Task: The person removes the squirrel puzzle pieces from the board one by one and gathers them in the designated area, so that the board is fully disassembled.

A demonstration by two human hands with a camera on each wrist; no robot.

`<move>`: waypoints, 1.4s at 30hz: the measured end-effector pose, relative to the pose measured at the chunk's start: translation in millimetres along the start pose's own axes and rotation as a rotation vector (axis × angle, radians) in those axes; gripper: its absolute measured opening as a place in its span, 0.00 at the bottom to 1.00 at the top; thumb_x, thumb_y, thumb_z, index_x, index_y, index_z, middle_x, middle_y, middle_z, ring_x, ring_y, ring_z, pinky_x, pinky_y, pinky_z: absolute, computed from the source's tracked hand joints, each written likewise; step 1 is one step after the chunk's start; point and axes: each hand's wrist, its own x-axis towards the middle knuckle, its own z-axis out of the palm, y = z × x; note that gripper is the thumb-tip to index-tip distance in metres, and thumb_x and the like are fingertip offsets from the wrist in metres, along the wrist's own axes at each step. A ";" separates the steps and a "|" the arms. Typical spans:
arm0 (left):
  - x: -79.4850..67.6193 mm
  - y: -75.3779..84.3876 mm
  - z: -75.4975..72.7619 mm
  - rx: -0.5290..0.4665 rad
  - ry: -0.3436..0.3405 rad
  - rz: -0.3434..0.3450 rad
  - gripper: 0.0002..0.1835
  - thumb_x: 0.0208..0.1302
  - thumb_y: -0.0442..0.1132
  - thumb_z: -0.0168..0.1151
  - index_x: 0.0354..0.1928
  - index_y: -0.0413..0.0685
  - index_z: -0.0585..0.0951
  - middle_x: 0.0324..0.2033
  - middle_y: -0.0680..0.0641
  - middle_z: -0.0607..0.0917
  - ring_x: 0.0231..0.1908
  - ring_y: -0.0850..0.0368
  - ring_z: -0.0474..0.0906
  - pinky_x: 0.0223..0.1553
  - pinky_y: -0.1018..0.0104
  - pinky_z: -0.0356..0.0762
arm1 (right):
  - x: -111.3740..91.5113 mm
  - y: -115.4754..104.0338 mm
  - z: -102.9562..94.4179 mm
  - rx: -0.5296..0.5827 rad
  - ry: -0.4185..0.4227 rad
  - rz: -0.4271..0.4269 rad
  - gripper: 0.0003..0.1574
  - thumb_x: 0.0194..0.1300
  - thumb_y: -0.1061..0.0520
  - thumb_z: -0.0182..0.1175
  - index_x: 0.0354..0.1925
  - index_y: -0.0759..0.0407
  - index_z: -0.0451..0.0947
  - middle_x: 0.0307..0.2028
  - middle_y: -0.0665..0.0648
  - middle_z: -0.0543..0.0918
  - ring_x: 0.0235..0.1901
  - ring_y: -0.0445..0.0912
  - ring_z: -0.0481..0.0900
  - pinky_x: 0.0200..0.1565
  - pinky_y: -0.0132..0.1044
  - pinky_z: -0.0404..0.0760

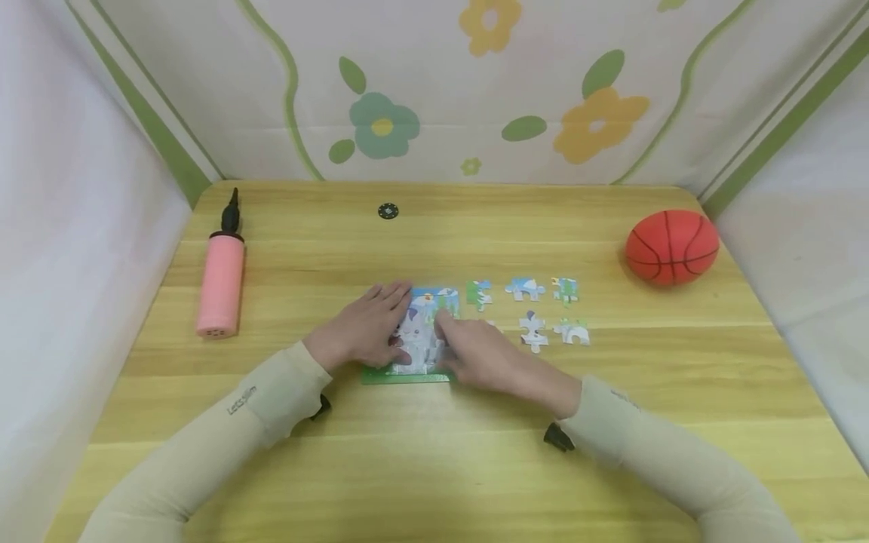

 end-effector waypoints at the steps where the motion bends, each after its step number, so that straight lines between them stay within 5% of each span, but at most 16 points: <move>1: 0.0 0.0 0.1 0.002 -0.002 -0.002 0.55 0.69 0.61 0.64 0.81 0.33 0.49 0.84 0.37 0.44 0.85 0.40 0.41 0.86 0.42 0.42 | -2.2 -0.2 -0.6 0.011 0.017 -0.011 0.17 0.68 0.55 0.70 0.46 0.53 0.71 0.29 0.48 0.81 0.26 0.39 0.75 0.28 0.27 0.78; 6: 0.7 -0.7 1.8 0.009 -0.010 -0.003 0.56 0.69 0.62 0.63 0.82 0.34 0.48 0.84 0.38 0.43 0.85 0.42 0.40 0.86 0.43 0.41 | -24.3 8.5 -14.9 0.063 0.104 -0.039 0.12 0.70 0.57 0.67 0.42 0.54 0.71 0.32 0.50 0.84 0.30 0.39 0.79 0.31 0.26 0.81; 10: 1.5 -0.8 1.6 0.000 -0.019 -0.005 0.57 0.69 0.63 0.63 0.82 0.35 0.47 0.84 0.38 0.41 0.85 0.42 0.39 0.86 0.43 0.40 | -57.3 38.1 -32.6 0.038 0.146 -0.025 0.14 0.67 0.58 0.69 0.42 0.54 0.71 0.32 0.50 0.86 0.32 0.40 0.83 0.33 0.28 0.84; 16: -0.2 -1.2 -0.7 -0.004 -0.027 -0.034 0.57 0.68 0.62 0.64 0.82 0.35 0.47 0.84 0.39 0.42 0.85 0.42 0.39 0.86 0.43 0.39 | -110.0 93.6 -43.6 0.097 0.095 0.063 0.17 0.63 0.61 0.72 0.41 0.52 0.71 0.31 0.46 0.83 0.32 0.36 0.78 0.34 0.30 0.81; 22: 1.2 0.0 0.4 -0.005 -0.027 -0.030 0.57 0.68 0.62 0.64 0.82 0.36 0.48 0.84 0.39 0.42 0.85 0.42 0.39 0.86 0.43 0.38 | -143.8 126.5 -46.4 0.033 0.059 0.155 0.16 0.63 0.58 0.73 0.43 0.54 0.75 0.33 0.46 0.82 0.33 0.34 0.76 0.34 0.29 0.79; 32: 1.7 1.5 0.1 -0.007 -0.023 -0.018 0.56 0.69 0.62 0.64 0.82 0.36 0.48 0.84 0.39 0.43 0.85 0.42 0.39 0.86 0.42 0.39 | -141.9 132.8 -51.2 -0.046 0.010 0.151 0.16 0.61 0.56 0.75 0.42 0.54 0.78 0.40 0.48 0.83 0.43 0.42 0.81 0.46 0.41 0.85; 42: -0.7 1.7 -1.5 0.005 -0.019 -0.015 0.56 0.68 0.63 0.63 0.82 0.35 0.49 0.84 0.38 0.44 0.85 0.42 0.40 0.86 0.43 0.40 | -130.2 112.0 -53.5 -0.143 0.002 0.194 0.14 0.63 0.59 0.71 0.45 0.57 0.79 0.40 0.52 0.84 0.38 0.42 0.81 0.40 0.41 0.85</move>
